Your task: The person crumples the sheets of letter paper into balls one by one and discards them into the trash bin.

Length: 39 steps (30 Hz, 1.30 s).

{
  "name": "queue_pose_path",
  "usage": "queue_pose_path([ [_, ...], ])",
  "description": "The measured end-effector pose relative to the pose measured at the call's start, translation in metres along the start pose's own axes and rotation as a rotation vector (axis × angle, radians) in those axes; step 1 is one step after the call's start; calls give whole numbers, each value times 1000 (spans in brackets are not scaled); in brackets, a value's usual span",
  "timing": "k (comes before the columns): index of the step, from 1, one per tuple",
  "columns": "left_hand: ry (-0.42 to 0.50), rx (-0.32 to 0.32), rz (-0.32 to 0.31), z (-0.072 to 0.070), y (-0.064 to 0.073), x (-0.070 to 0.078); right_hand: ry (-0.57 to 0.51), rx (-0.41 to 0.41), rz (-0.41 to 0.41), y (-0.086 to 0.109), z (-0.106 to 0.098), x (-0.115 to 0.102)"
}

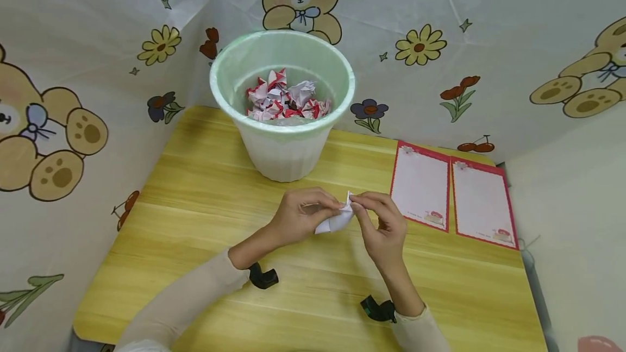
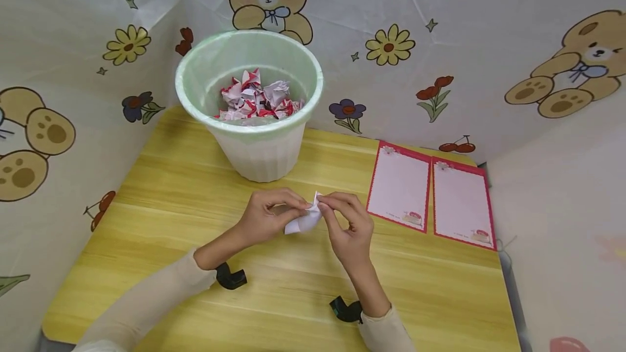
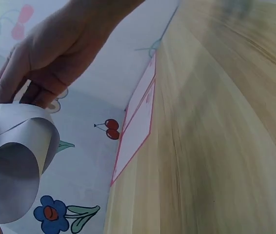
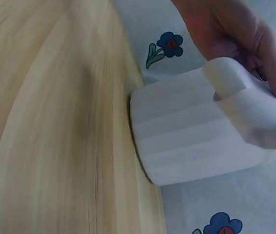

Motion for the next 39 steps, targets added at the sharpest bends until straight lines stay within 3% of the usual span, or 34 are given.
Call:
queue_pose_path([
  [3,54,48,-99,-4,0,2,55,-79,-5,-1,5,1],
  [6,73,73,-129,-7,-1,4,56,-144,36,0,9,2],
  [21,-2,44,16,-4,-2,2,-66,-117,188,5,7,4],
  [24,-39,36,-35,-5,-3,0,-89,-91,207,6,5,5],
  [29,-59,31,-221,-15,1,-7,-146,-4,203,3,-2,5],
  [32,-47,1,-301,-19,3,-9,-207,37,189,-1,-5,5],
  [35,-53,-22,-321,-19,2,-8,-257,42,179,-3,-5,4],
  [39,-111,3,-300,-16,0,-4,-283,45,184,-3,-1,4],
])
Point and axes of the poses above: each hand's wrist, its own y-axis away from the middle knuckle, its own z-axis out of the palm, x = y × z, the point moved 3 cm from there along -y, towards the middle knuckle, and after that the axes turned 3 degrees about -x, right-handed, at the moved point
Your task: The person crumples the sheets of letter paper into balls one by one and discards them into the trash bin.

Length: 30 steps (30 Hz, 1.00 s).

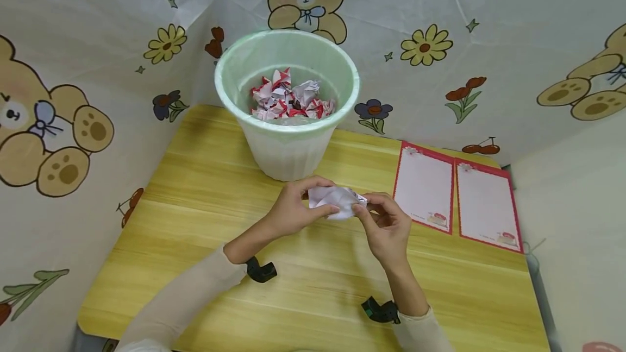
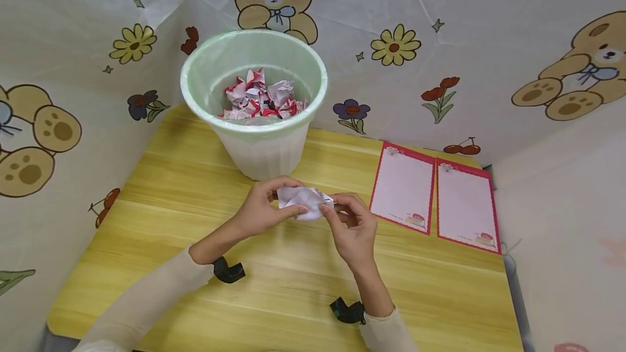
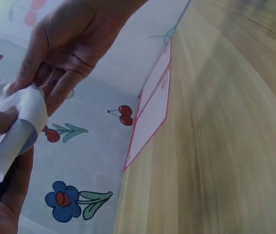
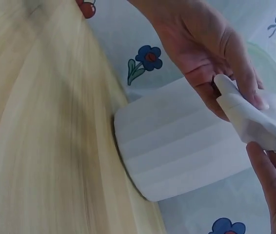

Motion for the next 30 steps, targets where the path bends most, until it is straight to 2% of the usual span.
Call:
queue_pose_path([
  [5,-56,46,12,7,0,3,43,36,13,1,2,-2],
  [10,-31,109,59,14,1,6,206,67,-11,0,5,-8],
  [14,-38,158,117,22,1,9,418,89,-115,-1,8,-14],
  [17,-96,185,152,28,3,12,566,99,-226,-1,11,-17],
  [19,-136,198,164,30,4,13,619,102,-279,-2,12,-18],
  [21,-147,187,162,32,5,14,638,105,-293,-3,10,-18],
  [24,-37,105,131,30,6,16,606,122,-248,-6,3,-17],
  [28,252,-61,58,21,4,17,482,134,-147,-9,-8,-17],
  [30,376,-124,22,18,1,16,400,136,-98,-10,-11,-17],
])
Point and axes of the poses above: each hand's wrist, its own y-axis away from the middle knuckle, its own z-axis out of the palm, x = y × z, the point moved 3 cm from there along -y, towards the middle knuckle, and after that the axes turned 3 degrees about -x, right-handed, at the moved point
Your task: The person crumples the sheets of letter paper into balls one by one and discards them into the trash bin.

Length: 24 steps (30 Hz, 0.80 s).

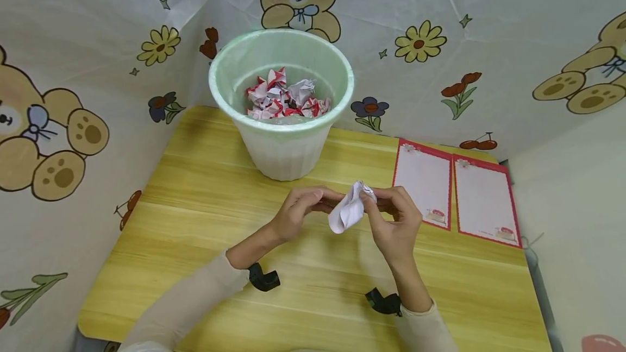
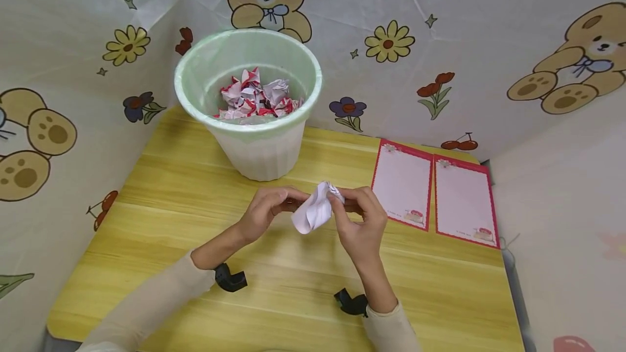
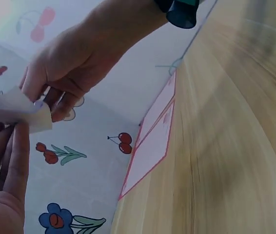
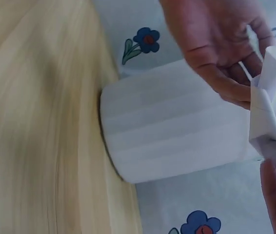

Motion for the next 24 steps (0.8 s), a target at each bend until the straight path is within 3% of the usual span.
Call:
queue_pose_path([
  [5,116,-39,-50,-2,-4,-3,-143,-3,84,0,0,-1],
  [12,25,93,-77,2,-7,-11,-158,33,111,5,7,-6],
  [16,-16,137,-100,4,-9,-14,-171,48,99,4,7,-8],
  [20,-62,172,-72,2,-8,-17,-203,-15,74,3,9,-12],
  [24,-95,219,-12,-1,-5,-15,-152,-113,73,2,12,-13],
])
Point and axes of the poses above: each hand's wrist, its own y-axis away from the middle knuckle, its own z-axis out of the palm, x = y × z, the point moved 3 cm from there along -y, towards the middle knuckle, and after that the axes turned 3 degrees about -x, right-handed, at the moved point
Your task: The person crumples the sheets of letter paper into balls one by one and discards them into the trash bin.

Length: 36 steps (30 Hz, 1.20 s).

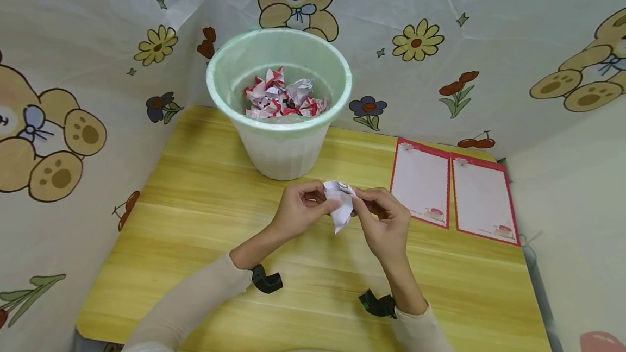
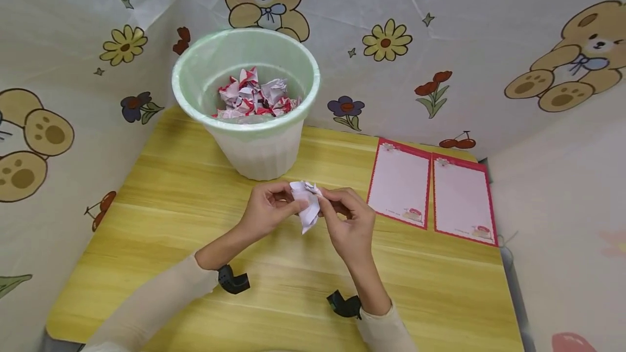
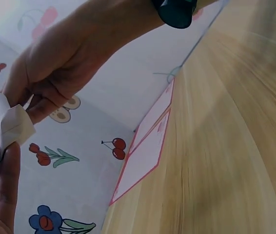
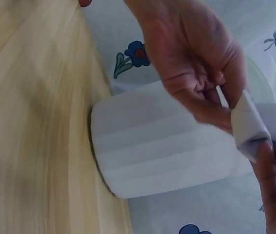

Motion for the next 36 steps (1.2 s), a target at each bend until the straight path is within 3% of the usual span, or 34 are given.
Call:
queue_pose_path([
  [9,24,44,14,-11,-1,6,100,-262,-80,1,3,5],
  [16,43,20,5,-10,-5,10,233,-330,-135,0,0,2],
  [19,42,21,4,-9,-6,11,255,-316,-172,0,1,3],
  [26,-22,17,29,-8,-5,9,233,-194,-253,-2,6,7],
  [36,76,-97,-16,-8,2,8,66,-129,-81,-7,8,20],
])
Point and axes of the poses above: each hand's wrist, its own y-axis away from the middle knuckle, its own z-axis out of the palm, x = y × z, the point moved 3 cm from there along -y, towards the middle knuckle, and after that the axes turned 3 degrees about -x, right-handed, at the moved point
